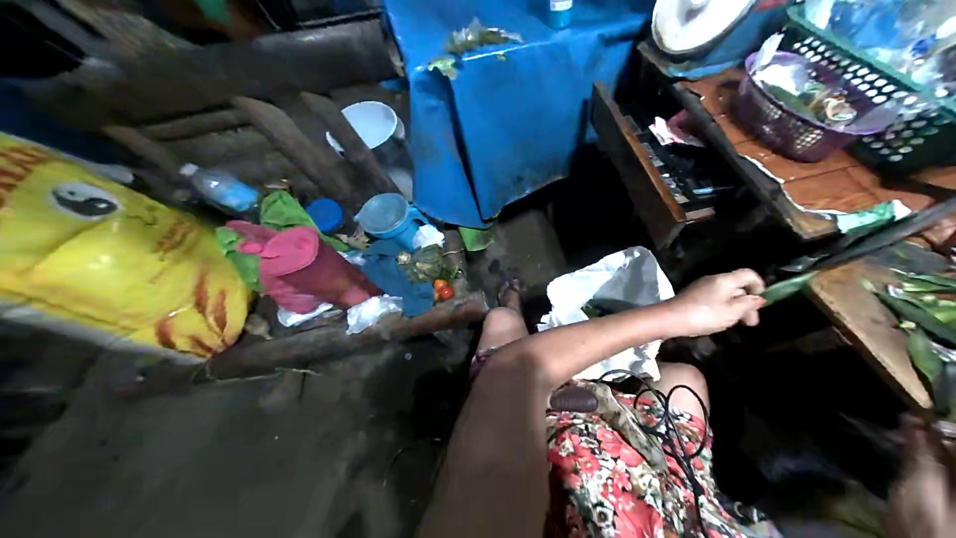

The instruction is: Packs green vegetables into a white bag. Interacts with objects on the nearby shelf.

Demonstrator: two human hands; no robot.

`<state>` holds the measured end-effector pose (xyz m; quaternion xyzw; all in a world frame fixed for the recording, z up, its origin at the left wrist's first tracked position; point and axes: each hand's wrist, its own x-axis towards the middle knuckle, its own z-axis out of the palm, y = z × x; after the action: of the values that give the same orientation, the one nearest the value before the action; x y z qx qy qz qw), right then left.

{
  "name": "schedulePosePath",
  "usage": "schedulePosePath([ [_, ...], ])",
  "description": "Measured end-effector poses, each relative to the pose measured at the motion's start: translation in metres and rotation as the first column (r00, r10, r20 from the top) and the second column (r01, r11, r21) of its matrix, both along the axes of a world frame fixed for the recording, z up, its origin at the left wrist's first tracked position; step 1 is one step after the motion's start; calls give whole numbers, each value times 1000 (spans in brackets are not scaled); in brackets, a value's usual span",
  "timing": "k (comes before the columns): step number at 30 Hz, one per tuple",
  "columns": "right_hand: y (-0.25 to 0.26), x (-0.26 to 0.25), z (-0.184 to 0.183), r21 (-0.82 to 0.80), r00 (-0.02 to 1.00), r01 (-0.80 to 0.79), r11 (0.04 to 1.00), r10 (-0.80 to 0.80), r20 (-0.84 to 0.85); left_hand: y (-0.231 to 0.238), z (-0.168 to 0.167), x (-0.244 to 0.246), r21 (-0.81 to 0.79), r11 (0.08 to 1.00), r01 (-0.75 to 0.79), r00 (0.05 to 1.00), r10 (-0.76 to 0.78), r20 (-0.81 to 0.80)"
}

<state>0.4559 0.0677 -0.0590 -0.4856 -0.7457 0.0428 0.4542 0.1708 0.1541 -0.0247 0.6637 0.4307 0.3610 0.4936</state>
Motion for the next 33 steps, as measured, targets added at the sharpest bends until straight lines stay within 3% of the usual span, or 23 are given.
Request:
schedulePosePath([
  [3,-12,-20,-31,-384,985,-69,921,123,119,-27,-25,-54,-155,974,-167,986,167,-14],
  [5,-20,-42,-56,-518,982,-30,855,120,142,-49,-34,-84,-243,928,-283,959,278,-53],
  [8,-30,-56,-93,-633,970,11,774,145,194,-86,-48,-122,-330,831,-448,891,444,-93],
  [10,-33,-61,-106,-741,959,63,669,164,230,-102,-75,-144,-321,782,-535,834,549,-53],
  [13,-34,-66,-108,-825,965,66,562,173,195,-114,-107,-168,-327,708,-626,732,678,67],
  [17,-32,-68,-92,-915,983,37,402,148,105,-121,-113,-174,-382,638,-668,656,748,103],
  [24,-39,-70,-97,-950,990,101,297,61,125,-119,-127,-172,-350,743,-570,755,642,131],
  [28,-32,-76,-90,-950,992,123,288,-12,125,-112,-125,-169,-403,730,-552,743,650,160],
  [33,8,-113,-44,-872,959,-187,452,-108,-261,-95,-143,-167,-466,706,-533,730,662,169],
])
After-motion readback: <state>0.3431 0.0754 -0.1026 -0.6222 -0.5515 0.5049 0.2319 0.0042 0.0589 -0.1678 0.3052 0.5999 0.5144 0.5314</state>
